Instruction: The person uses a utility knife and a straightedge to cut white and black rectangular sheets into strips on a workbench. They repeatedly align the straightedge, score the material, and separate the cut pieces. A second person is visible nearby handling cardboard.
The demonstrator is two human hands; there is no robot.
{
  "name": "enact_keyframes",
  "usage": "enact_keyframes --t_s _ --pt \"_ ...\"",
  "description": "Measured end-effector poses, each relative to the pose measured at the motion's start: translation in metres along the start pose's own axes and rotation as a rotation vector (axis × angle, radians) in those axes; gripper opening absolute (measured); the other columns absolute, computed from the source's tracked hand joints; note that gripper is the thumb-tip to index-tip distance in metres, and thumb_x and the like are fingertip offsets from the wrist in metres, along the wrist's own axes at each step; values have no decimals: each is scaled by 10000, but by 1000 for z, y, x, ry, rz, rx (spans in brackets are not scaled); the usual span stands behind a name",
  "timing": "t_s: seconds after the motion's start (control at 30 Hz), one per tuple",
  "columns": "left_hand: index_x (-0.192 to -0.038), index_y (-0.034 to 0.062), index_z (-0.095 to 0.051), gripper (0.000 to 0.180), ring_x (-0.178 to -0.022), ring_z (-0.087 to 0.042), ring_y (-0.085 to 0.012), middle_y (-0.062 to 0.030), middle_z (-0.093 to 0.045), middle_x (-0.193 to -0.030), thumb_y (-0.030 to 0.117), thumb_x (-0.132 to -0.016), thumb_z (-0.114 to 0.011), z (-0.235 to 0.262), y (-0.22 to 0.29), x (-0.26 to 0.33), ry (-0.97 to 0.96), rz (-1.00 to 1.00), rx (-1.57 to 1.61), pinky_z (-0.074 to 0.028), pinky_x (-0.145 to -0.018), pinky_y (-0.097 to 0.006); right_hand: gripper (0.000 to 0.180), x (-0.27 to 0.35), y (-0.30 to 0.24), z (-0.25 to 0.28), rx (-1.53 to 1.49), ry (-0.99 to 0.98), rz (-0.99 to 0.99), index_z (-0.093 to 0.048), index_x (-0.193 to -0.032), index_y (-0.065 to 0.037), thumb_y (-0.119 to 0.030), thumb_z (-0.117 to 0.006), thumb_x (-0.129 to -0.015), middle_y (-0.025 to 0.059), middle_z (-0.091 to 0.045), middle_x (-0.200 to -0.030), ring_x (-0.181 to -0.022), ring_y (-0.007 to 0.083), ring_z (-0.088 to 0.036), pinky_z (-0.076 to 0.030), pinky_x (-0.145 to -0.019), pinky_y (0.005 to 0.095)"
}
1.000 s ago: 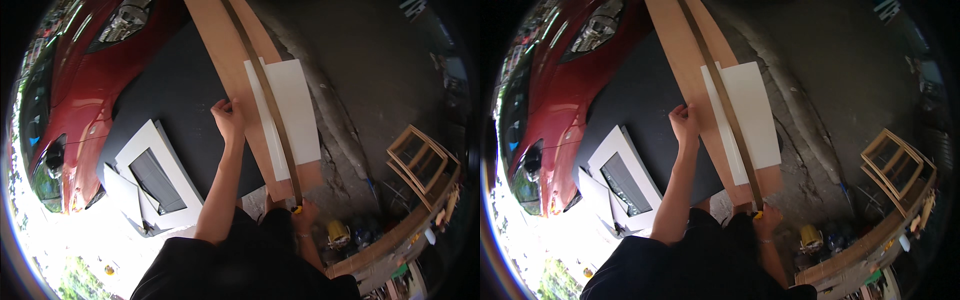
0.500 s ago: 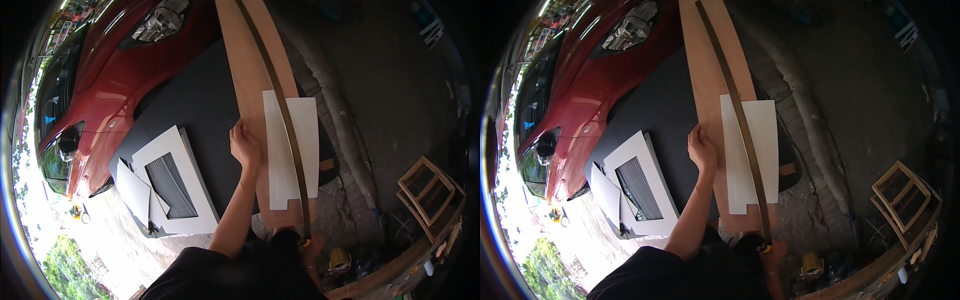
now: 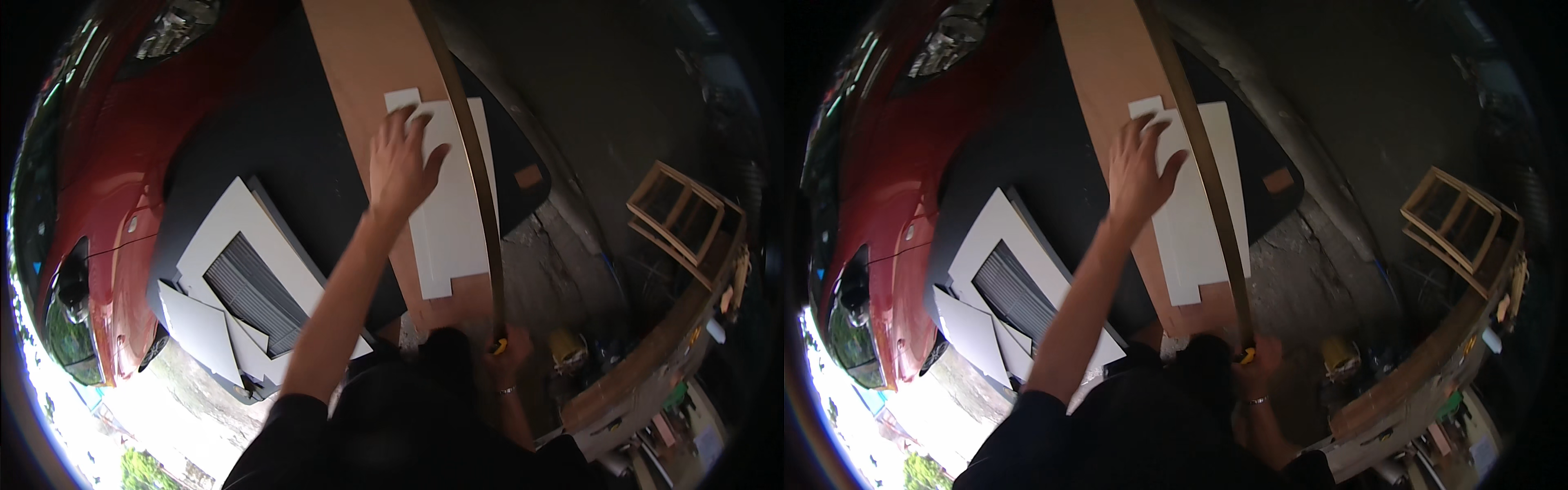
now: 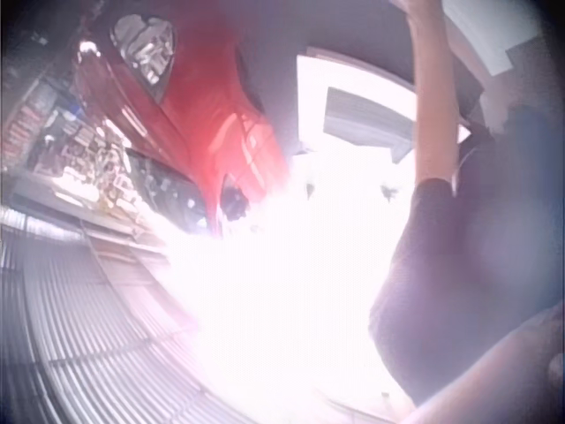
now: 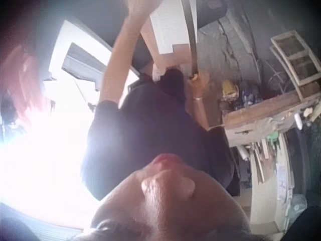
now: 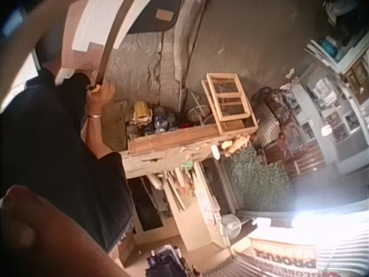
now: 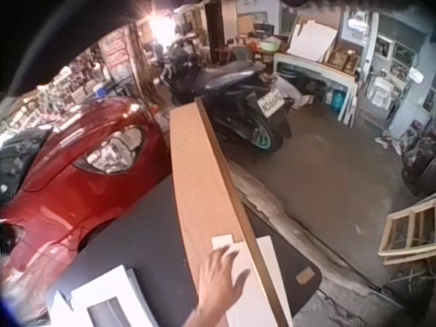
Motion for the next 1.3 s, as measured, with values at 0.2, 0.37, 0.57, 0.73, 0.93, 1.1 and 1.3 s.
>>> enact_keyframes --t_s 0.2,0.37,0.57,0.73,0.93,1.1,1.3 --pt "-1389 99 -520 994 -1363 -426 -361 -147 -459 -1438 504 -589 -949 -26 4 -62 -369 -103 -311 -371 -1137 -475 353 17 -27 0 -76 73 -75 -607 -1079 10 -42 -707 -745 156 -568 -820 -714 340 -554 -423 -635 447" --pt "-1295 133 -609 879 -1325 -455 -344 -138 -514 -1368 458 -563 -970 -28 -5 -75 -406 -145 -195 -392 -1098 -458 384 24 -29 4 41 148 -92 -610 -1096 10 5 -706 -724 158 -583 -849 -726 355 -556 -431 -648 453" --pt "-1185 34 -670 571 -1173 -645 -340 -178 -692 -1173 348 -758 -883 47 -22 -80 -550 150 486 -485 -1010 -384 367 23 -15 26 27 161 -176 -629 -1059 8 19 -718 -703 160 -593 -854 -766 373 -575 -459 -687 466" --pt "-1126 -44 -689 262 -921 -604 -88 -39 -701 -967 111 -918 -722 217 -13 -35 -425 101 494 -492 -854 -271 350 23 -11 44 -11 193 -188 -632 -1041 8 27 -696 -697 156 -585 -831 -754 366 -571 -456 -689 456" --pt "-887 251 -842 174 -1264 -563 -347 -113 -692 -1185 136 -790 -753 306 -27 68 -383 -432 423 -295 -1164 -567 313 14 -5 50 17 195 -182 -622 -1010 8 36 -675 -702 144 -568 -810 -738 351 -552 -427 -666 448" --pt "-1179 306 -792 586 -1576 -86 -430 -170 -248 -1686 -85 -748 -723 243 -100 165 -414 -18 -49 -124 -1238 -616 310 4 -7 43 19 150 -147 -619 -1008 -4 37 -673 -705 143 -568 -814 -738 347 -552 -429 -664 446" --pt "-1403 195 -620 686 -1566 -167 -395 -145 -295 -1667 194 -765 -870 181 -114 175 -440 -28 -88 -204 -1224 -625 317 33 -12 13 -45 128 -142 -621 -1016 -4 32 -689 -709 154 -582 -826 -745 356 -569 -446 -679 434"
Point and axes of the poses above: each hand's wrist, its own x-axis away from the middle knuckle, its own z-axis out of the back of the hand, y = z × x, the point moved 1 cm from there along -x, towards the middle knuckle
